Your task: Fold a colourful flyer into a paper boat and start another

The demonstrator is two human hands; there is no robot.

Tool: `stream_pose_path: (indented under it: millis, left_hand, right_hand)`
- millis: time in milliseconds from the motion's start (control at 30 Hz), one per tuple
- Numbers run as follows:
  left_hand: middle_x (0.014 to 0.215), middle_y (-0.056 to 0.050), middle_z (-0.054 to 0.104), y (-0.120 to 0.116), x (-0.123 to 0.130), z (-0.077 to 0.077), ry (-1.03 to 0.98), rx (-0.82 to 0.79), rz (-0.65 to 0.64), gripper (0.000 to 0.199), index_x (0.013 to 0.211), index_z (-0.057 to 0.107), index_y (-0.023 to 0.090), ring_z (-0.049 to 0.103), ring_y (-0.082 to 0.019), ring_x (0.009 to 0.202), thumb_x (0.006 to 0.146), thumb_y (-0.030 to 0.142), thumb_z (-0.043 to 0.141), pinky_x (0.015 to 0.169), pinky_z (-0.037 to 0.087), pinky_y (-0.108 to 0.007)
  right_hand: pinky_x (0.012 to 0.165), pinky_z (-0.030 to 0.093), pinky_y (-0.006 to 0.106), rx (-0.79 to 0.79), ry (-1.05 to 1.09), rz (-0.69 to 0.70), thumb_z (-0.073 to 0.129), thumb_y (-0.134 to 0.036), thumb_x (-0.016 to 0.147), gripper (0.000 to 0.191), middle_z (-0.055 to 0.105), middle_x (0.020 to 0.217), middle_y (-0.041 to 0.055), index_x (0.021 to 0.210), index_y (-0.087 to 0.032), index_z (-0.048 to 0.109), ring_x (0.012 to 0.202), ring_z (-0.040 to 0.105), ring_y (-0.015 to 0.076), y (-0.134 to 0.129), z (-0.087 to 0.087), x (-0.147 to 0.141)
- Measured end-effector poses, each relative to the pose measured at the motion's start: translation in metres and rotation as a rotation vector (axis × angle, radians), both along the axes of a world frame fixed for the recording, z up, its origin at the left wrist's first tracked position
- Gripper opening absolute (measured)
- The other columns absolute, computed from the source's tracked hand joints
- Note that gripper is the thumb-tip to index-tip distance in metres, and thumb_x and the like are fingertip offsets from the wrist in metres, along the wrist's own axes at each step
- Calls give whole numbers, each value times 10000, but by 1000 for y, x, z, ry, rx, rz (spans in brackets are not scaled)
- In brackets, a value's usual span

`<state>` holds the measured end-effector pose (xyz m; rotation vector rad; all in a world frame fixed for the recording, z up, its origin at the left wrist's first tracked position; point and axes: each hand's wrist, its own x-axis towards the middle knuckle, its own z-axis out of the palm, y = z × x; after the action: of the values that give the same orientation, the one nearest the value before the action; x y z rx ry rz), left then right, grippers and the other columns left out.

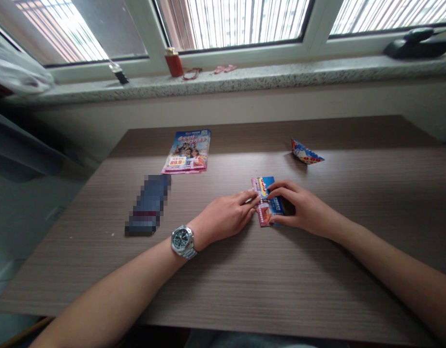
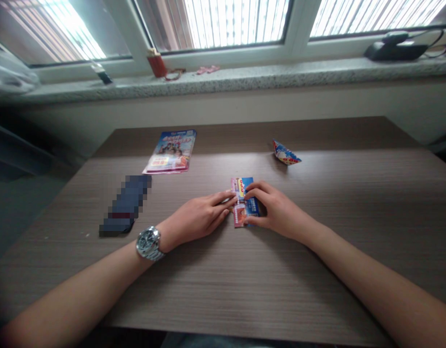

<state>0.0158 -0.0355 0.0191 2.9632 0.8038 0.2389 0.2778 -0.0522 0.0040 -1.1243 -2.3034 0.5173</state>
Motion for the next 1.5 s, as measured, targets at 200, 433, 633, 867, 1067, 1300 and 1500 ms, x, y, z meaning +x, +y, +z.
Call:
stream_pose_path:
  millis: [200, 433, 633, 867, 1067, 1300, 1500]
  left_hand:
    - [1497, -143, 517, 0, 1, 1, 1, 5, -3, 434, 1448, 517, 131, 568, -254, 1332, 1075, 285, 357, 1097, 507, -382]
    - [1505, -140, 509, 1, 0, 0, 4, 6, -14, 443, 1463, 495, 129, 547, -254, 1353, 1078, 288, 347, 1114, 495, -384]
    - [1506, -141, 508, 0, -1, -1, 1, 3, -17, 441, 1455, 499, 122, 551, -248, 1349, 1078, 285, 338, 1115, 494, -376]
    - [1495, -149, 515, 1, -1, -2, -11, 15, -23, 438, 1454, 497, 126, 567, -246, 1331, 1076, 278, 337, 1104, 501, -384]
    - [1498, -153, 511, 1, 0, -2, 9, 22, -15, 442, 1451, 505, 111, 556, -258, 1341, 1075, 282, 349, 1111, 496, -377]
    - [1500, -158, 509, 1, 0, -4, -9, 26, -17, 435, 1456, 495, 121, 556, -252, 1343, 1075, 276, 353, 1114, 494, -386]
    - [1499, -149, 514, 0, 0, -2, 3, 22, -14, 439, 1451, 500, 117, 549, -259, 1350, 1079, 286, 343, 1110, 497, -384]
  right_hand:
    - [1038, 506, 483, -16, -10, 10, 782, -413, 816, 444, 570, 1296, 150, 1173, -229, 594, 1201, 602, 310, -4, 2, -1]
    - [1021, 501, 448, -35, 12, 17, 716, -405, 885, 339, 586, 1275, 134, 1156, -228, 615, 1180, 601, 286, -2, 3, 1]
    - [878, 530, 399, 12, 80, -84, 627, -256, 948, 46, 648, 1071, 94, 976, -224, 645, 997, 644, 242, 6, -2, -7]
    - [805, 541, 377, 41, 97, -141, 664, -218, 917, 42, 662, 974, 76, 875, -218, 666, 888, 657, 223, 14, -5, -11]
    - [836, 554, 395, 25, 58, -112, 714, -243, 885, 38, 661, 1019, 85, 877, -220, 684, 920, 663, 234, 15, -3, -9]
    - [946, 545, 443, -19, 24, -32, 745, -293, 861, 172, 612, 1171, 109, 1007, -236, 673, 1057, 651, 267, 7, 0, -2]
    - [1047, 499, 478, -50, -2, 2, 780, -404, 821, 387, 557, 1293, 130, 1144, -252, 631, 1200, 591, 298, 0, -1, 2]
